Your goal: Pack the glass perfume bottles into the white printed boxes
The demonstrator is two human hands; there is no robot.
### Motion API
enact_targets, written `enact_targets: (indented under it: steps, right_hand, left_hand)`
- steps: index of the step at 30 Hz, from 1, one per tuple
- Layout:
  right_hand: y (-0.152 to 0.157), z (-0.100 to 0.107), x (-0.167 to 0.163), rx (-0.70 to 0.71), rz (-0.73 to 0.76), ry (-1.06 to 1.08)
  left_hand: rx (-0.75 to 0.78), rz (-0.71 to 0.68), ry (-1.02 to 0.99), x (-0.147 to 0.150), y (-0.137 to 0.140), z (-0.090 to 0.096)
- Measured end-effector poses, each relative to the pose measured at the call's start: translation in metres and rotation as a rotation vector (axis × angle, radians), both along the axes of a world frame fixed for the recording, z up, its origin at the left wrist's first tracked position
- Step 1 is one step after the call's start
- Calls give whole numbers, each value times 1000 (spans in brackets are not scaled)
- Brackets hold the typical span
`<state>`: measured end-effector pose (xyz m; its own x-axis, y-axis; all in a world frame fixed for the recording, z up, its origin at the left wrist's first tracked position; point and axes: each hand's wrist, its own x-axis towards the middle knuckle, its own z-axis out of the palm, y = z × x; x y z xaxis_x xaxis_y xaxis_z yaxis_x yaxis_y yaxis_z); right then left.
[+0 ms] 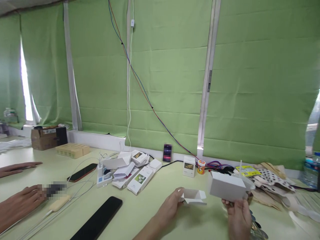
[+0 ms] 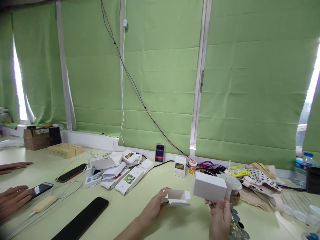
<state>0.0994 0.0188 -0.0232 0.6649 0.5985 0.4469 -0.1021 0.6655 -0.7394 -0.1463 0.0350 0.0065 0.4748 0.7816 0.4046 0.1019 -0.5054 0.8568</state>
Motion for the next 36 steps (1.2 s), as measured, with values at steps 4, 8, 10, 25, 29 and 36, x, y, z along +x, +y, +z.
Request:
enact_targets:
  steps: [4, 8, 10, 25, 29, 36]
  right_hand:
    - [-3, -2, 4, -58, -3, -83]
    - [-12, 2, -2, -72, -153, -470]
    - [-15, 6, -5, -10, -235, -638]
    - [-7, -5, -5, 61, -280, -1058]
    - [-5, -5, -4, 31, -310, -1061]
    - [-5, -6, -3, 25, -330, -1058]
  left_hand:
    - [-24, -34, 37, 2, 1, -5]
    - [8, -36, 69, 2, 3, -9]
    - [-9, -49, 41, 2, 1, -5]
    - [-1, -27, -34, 2, 3, -5]
    - [328, -1, 91, -5, 11, -18]
    - [549, 35, 256, -6, 18, -22]
